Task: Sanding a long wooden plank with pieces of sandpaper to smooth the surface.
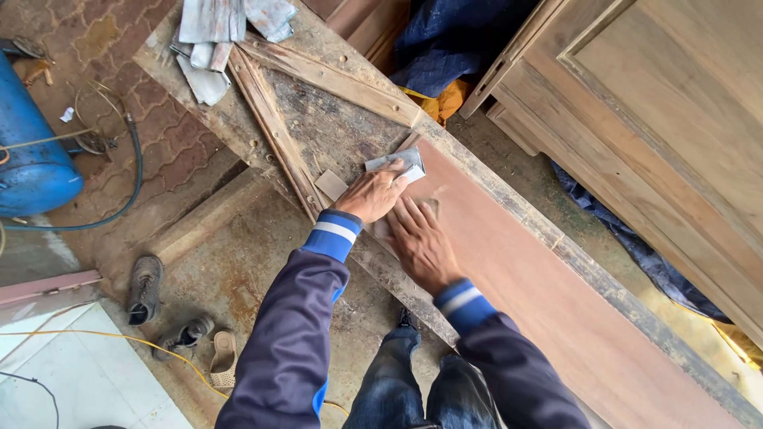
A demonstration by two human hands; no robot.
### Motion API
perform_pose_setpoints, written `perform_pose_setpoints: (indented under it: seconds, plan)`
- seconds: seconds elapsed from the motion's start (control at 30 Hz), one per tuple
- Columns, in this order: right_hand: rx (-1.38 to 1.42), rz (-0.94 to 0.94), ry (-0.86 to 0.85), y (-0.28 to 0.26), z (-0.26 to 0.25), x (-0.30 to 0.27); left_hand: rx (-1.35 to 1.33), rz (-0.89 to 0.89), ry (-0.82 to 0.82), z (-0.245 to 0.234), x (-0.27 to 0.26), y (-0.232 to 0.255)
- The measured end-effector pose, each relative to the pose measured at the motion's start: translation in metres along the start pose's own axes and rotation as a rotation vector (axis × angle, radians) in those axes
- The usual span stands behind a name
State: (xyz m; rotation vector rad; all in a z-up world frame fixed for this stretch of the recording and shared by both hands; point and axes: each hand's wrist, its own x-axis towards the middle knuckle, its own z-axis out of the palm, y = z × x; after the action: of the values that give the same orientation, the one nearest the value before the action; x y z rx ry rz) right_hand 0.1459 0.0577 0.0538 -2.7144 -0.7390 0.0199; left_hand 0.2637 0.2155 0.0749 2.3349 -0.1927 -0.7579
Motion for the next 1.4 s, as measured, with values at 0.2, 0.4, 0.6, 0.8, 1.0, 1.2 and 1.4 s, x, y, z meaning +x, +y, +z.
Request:
perform_pose_setpoints:
  seconds: [0.2,0.4,0.6,0.8,1.0,1.2,1.4]
  plan:
    - [0.020,-0.010,-0.025,0.003,-0.029,-0.038,-0.031,0.029,-0.005,-0.002,0.007,-0.013]
    - [0.015,0.044,-0.032,0.009,-0.027,-0.074,-0.053,0.025,-0.007,0.003,0.014,-0.022]
    - [0.058,0.035,0.040,0.000,0.004,0.019,-0.012,0.130,0.049,0.002,0.006,-0.013]
    - [0.036,0.090,0.036,0.017,-0.018,-0.092,-0.068,0.096,0.028,0.000,0.007,-0.010]
    - [0.032,0.201,0.053,0.023,-0.023,-0.140,-0.071,0.033,0.003,0.002,0.010,-0.016]
    - [0.050,0.132,0.065,0.032,-0.015,-0.025,-0.051,-0.042,-0.036,-0.001,-0.004,0.005]
    - [0.006,0.142,0.035,0.036,-0.038,-0.131,-0.017,0.073,0.068,0.014,0.004,-0.013]
